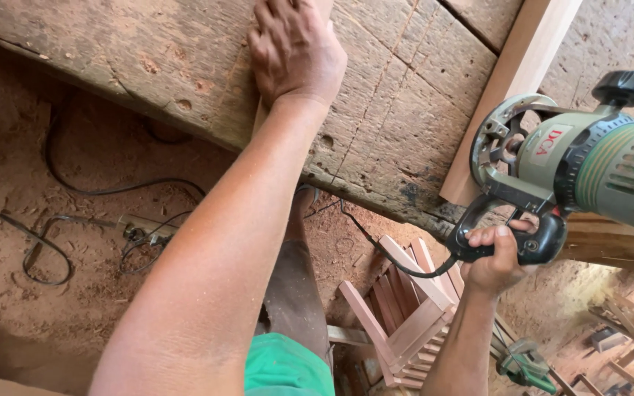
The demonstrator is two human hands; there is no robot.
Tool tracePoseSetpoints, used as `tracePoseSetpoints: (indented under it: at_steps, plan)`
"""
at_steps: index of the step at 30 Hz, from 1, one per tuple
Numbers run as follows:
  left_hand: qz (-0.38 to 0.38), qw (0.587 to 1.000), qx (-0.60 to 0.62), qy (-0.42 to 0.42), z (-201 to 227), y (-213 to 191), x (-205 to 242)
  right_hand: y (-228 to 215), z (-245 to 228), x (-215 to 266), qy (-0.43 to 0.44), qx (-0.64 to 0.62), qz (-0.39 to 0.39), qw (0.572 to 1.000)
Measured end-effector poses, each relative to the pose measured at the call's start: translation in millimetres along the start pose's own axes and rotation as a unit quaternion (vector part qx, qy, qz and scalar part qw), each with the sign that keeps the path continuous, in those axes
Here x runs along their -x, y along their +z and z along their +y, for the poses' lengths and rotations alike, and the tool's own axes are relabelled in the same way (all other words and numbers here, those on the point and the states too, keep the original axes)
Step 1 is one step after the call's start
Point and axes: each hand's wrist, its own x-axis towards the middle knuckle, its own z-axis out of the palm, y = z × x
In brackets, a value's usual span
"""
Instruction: Use a power router to shape the edges of wooden furniture frame components on a workbench.
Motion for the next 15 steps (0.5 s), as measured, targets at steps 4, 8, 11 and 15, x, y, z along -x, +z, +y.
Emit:
tracePoseSetpoints:
  at_steps: [4, 8, 11, 15]
  plan:
    - [-0.035, 0.999, -0.001, -0.019, 1, 1, 0, 15, -8, -11, -0.008, -0.008, -0.017, 1.000]
    - [-0.059, 0.998, -0.006, -0.022, 2, -7, -2, 31, -17, -20, -0.018, 0.017, -0.009, 1.000]
    - [-0.034, 0.999, -0.032, -0.012, 1, -4, 2, 25, -12, -33, -0.008, 0.009, -0.012, 1.000]
    - [-0.035, 0.999, -0.025, -0.013, -1, 0, 1, 33, -14, -47, -0.033, 0.026, -0.032, 0.999]
